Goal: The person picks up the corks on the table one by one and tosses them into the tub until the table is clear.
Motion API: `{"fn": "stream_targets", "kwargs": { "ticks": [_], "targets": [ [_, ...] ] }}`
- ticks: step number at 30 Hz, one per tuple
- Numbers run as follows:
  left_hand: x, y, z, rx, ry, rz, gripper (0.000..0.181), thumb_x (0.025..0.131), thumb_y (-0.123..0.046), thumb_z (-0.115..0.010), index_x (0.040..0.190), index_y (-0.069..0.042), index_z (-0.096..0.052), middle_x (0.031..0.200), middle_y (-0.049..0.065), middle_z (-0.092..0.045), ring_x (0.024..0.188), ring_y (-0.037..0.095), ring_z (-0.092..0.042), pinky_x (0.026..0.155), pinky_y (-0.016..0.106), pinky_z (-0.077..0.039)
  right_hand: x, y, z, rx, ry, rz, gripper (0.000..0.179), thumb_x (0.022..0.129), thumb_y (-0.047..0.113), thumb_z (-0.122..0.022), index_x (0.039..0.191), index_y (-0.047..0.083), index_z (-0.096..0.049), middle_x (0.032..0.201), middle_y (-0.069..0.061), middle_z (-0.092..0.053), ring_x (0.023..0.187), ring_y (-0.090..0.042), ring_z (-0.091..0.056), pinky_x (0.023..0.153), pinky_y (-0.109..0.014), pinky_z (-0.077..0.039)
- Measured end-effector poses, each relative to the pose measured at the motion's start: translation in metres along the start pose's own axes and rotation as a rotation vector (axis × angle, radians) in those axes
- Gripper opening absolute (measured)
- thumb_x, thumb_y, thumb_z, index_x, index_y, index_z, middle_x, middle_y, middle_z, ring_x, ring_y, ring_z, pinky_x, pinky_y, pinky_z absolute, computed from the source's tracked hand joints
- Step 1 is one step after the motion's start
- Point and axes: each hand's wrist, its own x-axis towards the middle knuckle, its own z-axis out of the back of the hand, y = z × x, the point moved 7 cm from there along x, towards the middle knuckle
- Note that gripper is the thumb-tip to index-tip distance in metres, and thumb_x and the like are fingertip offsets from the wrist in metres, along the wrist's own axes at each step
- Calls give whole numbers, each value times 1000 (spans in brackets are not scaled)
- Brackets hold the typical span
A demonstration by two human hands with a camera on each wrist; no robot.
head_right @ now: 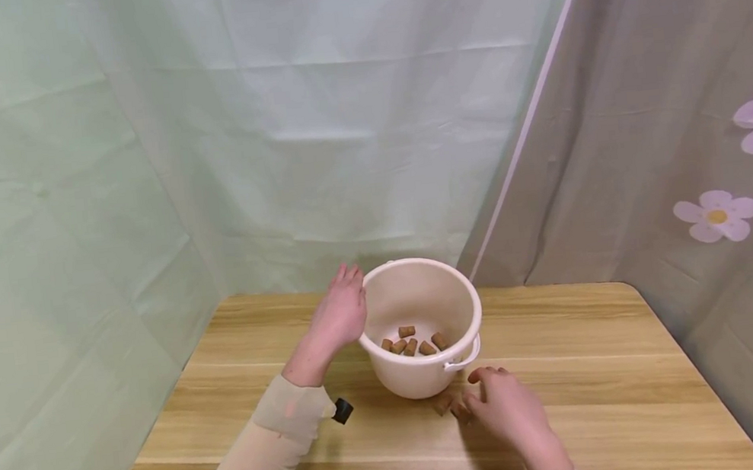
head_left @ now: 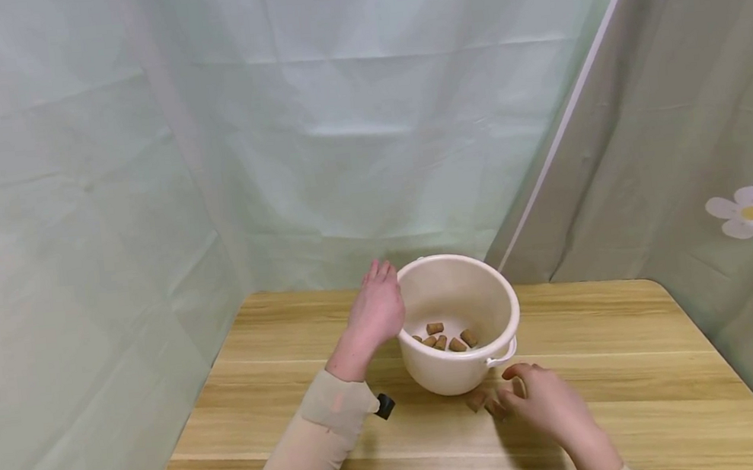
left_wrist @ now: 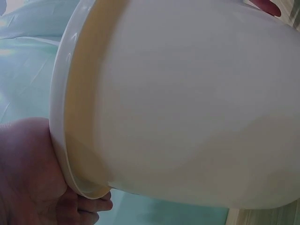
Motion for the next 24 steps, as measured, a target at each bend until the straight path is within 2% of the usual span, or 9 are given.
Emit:
{"fn": "stream_targets", "kwargs": {
  "ticks": [5, 7, 12, 20, 24],
  "targets": [
    [0, 0, 0, 2, -9, -15, 47, 115, -11, -35, 154, 15, -44, 165, 29, -39, 159, 45, -26, 130, 52, -22, 0, 2, -1, -20, 3, 9, 27, 93, 30, -81, 114, 13, -77, 110, -13, -77, 96, -36, -74, 78, -59, -61],
    [0, 0, 0, -5, -14, -15, 47, 115, -11, -36, 153, 15, -45, 164, 29, -39, 158, 46, -26, 130, 52, -22, 0, 3, -3, -19, 22, 7, 29, 93, 31, -82, 114, 12, -77, 99, -8, -75, 89, -30, -72, 75, -56, -60],
    [1, 0, 0, -11, -11, -7, 47, 116, -12, -35, 155, 14, -44, 166, 28, -38, 159, 44, -24, 130, 51, -20, 0, 4, -9, -11, 60, 1, 37, 90, 41, -85, 112, 12, -77, 84, 3, -66, 77, -17, -63, 69, -48, -58],
    [1, 0, 0, -21, -3, 7, 47, 116, -12, -35, 155, 13, -43, 166, 27, -37, 160, 43, -23, 131, 50, -18, -1, 4, -15, -16, 85, 1, 28, 91, 43, -84, 98, 17, -76, 75, 8, -60, 71, -14, -57, 61, -41, -53],
    [1, 1, 0, -32, -1, 14, 47, 116, -12, -36, 155, 14, -43, 166, 27, -37, 160, 43, -22, 131, 50, -18, -2, 4, -16, -23, 92, -3, 27, 92, 44, -83, 93, 19, -76, 80, 7, -66, 72, -14, -59, 60, -41, -54]
  ]
}}
